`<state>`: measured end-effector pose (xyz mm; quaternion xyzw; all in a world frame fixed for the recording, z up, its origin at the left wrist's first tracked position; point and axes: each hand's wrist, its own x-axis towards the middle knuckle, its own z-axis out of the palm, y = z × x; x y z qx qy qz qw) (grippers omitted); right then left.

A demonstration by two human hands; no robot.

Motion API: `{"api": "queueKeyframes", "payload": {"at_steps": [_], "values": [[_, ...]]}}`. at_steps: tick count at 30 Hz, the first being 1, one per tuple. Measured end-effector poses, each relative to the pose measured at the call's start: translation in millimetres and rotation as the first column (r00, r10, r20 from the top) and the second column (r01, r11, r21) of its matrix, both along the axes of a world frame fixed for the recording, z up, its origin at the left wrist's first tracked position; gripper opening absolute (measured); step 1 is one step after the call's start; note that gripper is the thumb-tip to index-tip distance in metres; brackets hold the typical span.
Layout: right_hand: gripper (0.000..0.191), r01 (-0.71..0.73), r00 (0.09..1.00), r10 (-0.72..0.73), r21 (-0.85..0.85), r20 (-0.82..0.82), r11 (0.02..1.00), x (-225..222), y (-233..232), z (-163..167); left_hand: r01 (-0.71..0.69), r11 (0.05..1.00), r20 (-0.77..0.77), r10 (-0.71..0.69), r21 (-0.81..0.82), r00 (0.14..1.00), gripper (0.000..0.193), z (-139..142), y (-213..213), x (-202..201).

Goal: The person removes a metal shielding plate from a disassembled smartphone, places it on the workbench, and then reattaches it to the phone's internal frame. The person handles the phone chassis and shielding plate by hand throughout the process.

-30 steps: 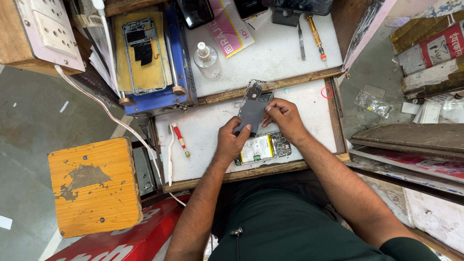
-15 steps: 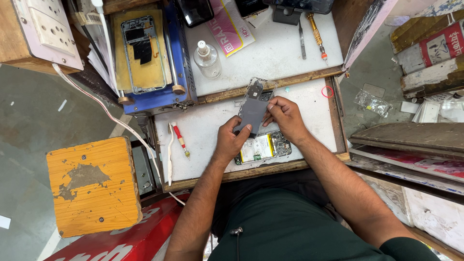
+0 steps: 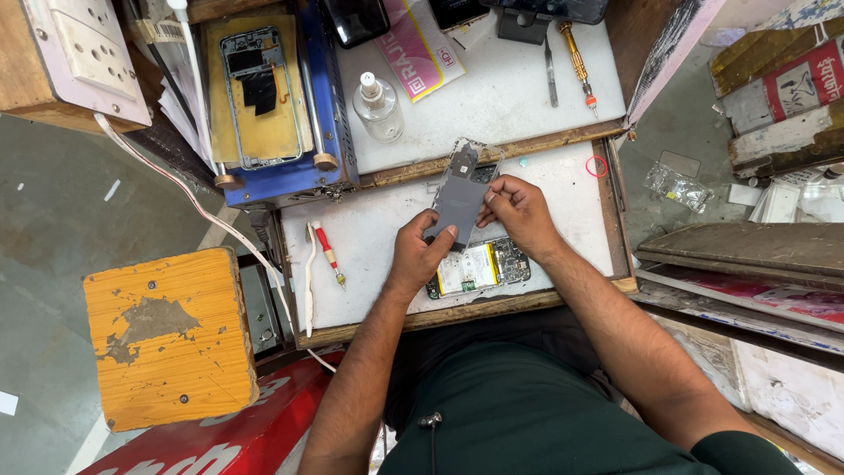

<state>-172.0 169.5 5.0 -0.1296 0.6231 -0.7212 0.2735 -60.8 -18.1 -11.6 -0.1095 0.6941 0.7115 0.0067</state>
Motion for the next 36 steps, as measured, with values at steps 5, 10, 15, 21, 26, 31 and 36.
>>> {"api": "queueKeyframes", "payload": {"at_steps": [5,10,15,21,26,31,36], "values": [[0.027,0.019,1.000,-0.018,0.020,-0.023,1.000,4,3,-9,0.032,0.999,-0.062,-0.034,-0.037,0.997,0.021,-3,0,-1],[0.035,0.001,0.999,-0.001,0.003,-0.043,1.000,3,4,-16,0.009,0.999,0.009,-0.009,0.042,1.000,0.025,3,0,-1],[0.011,-0.093,0.992,0.092,-0.005,-0.088,0.996,-1,5,-13,-0.005,0.998,0.027,0.003,0.055,1.000,0.027,6,-3,-1],[0.006,-0.019,1.000,0.020,-0.047,0.019,0.999,-1,4,-10,0.013,0.998,0.034,-0.015,0.057,0.999,0.026,1,-4,-2],[0.022,0.031,0.999,-0.029,-0.053,0.037,0.998,2,4,-15,0.024,0.999,0.004,-0.024,0.029,1.000,0.026,-2,-2,0],[0.024,0.021,0.999,-0.020,-0.052,0.032,0.998,0,4,-15,0.011,0.999,0.007,-0.011,0.043,1.000,0.027,1,-2,0],[0.004,-0.036,0.999,0.034,-0.071,-0.027,0.997,-1,5,-11,-0.007,0.999,0.029,0.006,0.052,1.000,0.029,5,-3,0]]}}
